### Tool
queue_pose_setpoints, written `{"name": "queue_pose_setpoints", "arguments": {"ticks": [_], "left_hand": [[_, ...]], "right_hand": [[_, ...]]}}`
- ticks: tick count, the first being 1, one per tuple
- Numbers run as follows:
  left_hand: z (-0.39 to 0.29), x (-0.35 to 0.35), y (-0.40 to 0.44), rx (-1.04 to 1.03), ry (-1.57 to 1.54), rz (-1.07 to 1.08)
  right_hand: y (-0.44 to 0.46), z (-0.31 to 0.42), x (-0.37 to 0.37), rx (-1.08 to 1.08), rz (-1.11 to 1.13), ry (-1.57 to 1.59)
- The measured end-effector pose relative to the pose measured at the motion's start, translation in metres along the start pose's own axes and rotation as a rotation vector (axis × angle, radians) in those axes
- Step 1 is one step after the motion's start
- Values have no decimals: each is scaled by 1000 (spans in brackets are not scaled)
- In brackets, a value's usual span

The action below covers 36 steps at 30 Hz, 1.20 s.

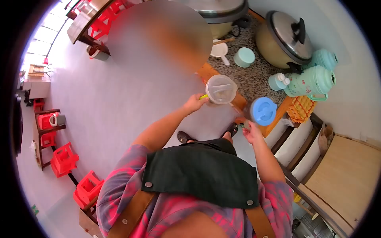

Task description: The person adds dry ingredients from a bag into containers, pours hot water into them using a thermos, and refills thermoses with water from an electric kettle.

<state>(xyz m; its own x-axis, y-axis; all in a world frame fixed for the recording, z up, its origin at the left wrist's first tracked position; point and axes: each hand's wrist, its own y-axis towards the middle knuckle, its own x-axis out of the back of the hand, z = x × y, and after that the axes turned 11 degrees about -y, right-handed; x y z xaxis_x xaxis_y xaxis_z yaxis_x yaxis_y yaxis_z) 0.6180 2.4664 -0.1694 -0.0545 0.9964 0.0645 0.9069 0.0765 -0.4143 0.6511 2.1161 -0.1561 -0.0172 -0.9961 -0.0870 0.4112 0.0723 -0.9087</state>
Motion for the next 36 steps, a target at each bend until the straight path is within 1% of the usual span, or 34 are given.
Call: {"name": "queue_pose_setpoints", "arguments": {"ticks": [3, 6, 7, 9, 11, 13, 15, 18, 21, 22, 25, 26, 27, 29, 32, 36], "left_hand": [[-18, 69, -52, 48, -50, -4], [-14, 140, -91, 113, -309, -90], [-16, 165, -102, 84, -349, -141], [-35, 220, -122, 19, -421, -240], [-80, 275, -149, -44, -560, -318], [-112, 335, -164, -94, -571, -404], [-145, 398, -179, -134, -610, -459], [-201, 480, -200, -208, -647, -578], [-242, 562, -220, -298, -679, -665], [-250, 592, -229, -293, -661, -681], [-280, 665, -250, -298, -688, -838], [-288, 687, -256, -330, -710, -870], [-293, 708, -262, -340, -718, -863], [-296, 754, -270, -356, -699, -920], [-292, 817, -274, -361, -701, -983], [-276, 906, -266, -316, -695, -1044]], "right_hand": [[-27, -32, -21, 28, -108, -77], [-55, -47, -37, -100, -84, -206], [-65, -45, -46, -157, -63, -294], [-58, -49, -58, -181, -26, -386], [-72, -39, -102, 83, 46, -716], [-84, -16, -160, 144, 85, -902], [-80, 15, -235, -6, 85, -954], [-71, 49, -348, 207, 179, -1028], [-31, 83, -452, 199, 380, -1016], [-29, 88, -491, 248, 434, -900], [-38, 129, -610, 85, 562, -1017], [-40, 134, -647, 116, 607, -969], [-37, 144, -681, 105, 625, -985], [-29, 158, -747, 76, 654, -1010], [-11, 174, -835, 119, 713, -998], [-8, 192, -941, 149, 678, -973]]}}
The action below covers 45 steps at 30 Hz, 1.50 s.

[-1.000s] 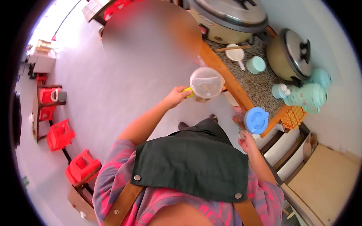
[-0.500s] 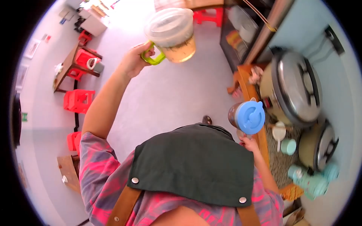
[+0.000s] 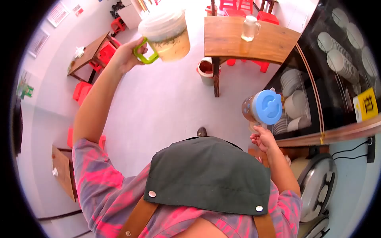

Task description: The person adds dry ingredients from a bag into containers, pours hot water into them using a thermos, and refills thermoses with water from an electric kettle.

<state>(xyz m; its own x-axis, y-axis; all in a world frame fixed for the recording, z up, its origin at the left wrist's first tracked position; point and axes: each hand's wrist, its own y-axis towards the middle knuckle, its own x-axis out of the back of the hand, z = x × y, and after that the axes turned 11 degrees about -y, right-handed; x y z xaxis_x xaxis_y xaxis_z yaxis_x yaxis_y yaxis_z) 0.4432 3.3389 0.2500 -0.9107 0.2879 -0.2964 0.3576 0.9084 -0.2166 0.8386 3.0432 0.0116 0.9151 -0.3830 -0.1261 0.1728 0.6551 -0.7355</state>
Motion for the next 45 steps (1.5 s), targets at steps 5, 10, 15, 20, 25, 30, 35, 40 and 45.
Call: {"name": "queue_pose_setpoints", "arguments": {"ticks": [5, 10, 15, 20, 25, 30, 35, 40, 45], "left_hand": [[16, 27, 128, 59, -7, 38], [54, 4, 251, 106, -30, 18], [126, -25, 372, 131, -90, 62], [183, -64, 462, 145, -213, 113], [214, -95, 517, 160, -208, 129], [244, -103, 571, 120, -196, 207], [257, -102, 559, -409, 311, 49], [222, -85, 488, -565, 309, 712], [259, -132, 372, 37, 531, 1463]], "right_hand": [[83, 89, -7, 19, -48, 40], [157, 196, -6, 70, -127, 31], [257, 293, 35, 10, -172, -23], [342, 378, 65, -102, -202, -141], [383, 422, 78, -134, -226, -188], [343, 399, 41, 231, -601, -129], [232, 311, -29, 455, -581, 144], [37, 261, -138, 1005, -424, 371], [-134, 256, -260, 1436, -298, -193]]}}
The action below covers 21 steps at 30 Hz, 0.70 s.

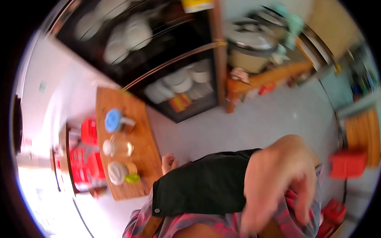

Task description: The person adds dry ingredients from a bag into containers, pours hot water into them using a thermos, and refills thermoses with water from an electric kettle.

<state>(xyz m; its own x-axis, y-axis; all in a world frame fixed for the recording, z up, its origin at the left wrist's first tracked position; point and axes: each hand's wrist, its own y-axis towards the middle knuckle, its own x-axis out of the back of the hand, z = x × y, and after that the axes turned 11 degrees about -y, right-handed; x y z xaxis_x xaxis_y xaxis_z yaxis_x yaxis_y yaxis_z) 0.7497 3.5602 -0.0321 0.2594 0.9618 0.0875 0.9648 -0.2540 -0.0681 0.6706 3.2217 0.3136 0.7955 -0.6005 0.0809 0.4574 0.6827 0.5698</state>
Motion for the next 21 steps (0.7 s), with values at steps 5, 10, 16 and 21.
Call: {"name": "queue_pose_setpoints", "arguments": {"ticks": [5, 10, 16, 21], "left_hand": [[-54, -191, 59, -354, 268, 604], [-6, -398, 65, -291, 440, 858], [119, -520, 57, 75, 1044, 1489], [146, -600, 123, 285, 1313, 1469]], "right_hand": [[-118, 90, -68, 162, -31, -108], [-255, 197, -101, 71, -129, -321], [-442, 233, -203, 26, -543, -345], [-504, 332, -103, 162, -799, -595]]}}
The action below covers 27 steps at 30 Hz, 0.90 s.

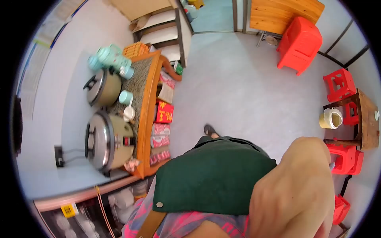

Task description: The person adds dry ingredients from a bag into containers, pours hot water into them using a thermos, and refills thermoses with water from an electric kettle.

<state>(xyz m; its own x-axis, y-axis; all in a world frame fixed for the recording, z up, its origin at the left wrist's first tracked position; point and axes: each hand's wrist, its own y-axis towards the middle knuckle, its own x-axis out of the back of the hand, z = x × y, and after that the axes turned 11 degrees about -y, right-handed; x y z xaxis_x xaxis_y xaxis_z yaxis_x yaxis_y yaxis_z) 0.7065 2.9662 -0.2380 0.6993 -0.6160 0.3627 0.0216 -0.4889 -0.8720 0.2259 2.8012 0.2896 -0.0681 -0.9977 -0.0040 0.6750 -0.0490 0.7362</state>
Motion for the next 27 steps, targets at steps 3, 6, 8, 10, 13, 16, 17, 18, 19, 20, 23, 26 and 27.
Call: {"name": "queue_pose_setpoints", "arguments": {"ticks": [3, 6, 8, 10, 13, 16, 17, 18, 19, 20, 23, 26, 27], "left_hand": [[-43, 69, 78, 50, 48, 26], [-123, 158, 165, 29, 141, 35], [-189, 225, 221, -23, 256, 22], [-280, 301, 294, -192, 418, -58], [-498, 392, 321, -687, 88, -393], [-711, 436, 315, -880, -120, -331], [-763, 443, 322, -923, -258, -251], [-802, 450, 335, -951, -213, -243], [-843, 459, 349, -982, -172, -238], [-876, 468, 356, -982, -67, -209], [-894, 500, 441, -1022, 126, -122], [-825, 547, 569, -726, 301, -58], [-839, 561, 569, -592, 302, 3]], "right_hand": [[-2, -1, 87, -104, 220, -207], [9, -6, 174, -29, 1, -298], [19, 1, 233, 5, -168, -248], [25, 18, 288, -69, -202, -175], [22, 32, 372, -15, -205, -274], [-1, 34, 455, 18, -141, -358], [-13, 34, 482, -10, -103, -406], [-27, 35, 510, -42, -49, -456], [-44, 37, 539, -79, 9, -507], [-65, 41, 568, -125, -19, -557], [-125, 56, 672, -340, -139, -645], [-163, 47, 801, -512, -562, -603], [-162, 41, 845, -555, -771, -695]]}}
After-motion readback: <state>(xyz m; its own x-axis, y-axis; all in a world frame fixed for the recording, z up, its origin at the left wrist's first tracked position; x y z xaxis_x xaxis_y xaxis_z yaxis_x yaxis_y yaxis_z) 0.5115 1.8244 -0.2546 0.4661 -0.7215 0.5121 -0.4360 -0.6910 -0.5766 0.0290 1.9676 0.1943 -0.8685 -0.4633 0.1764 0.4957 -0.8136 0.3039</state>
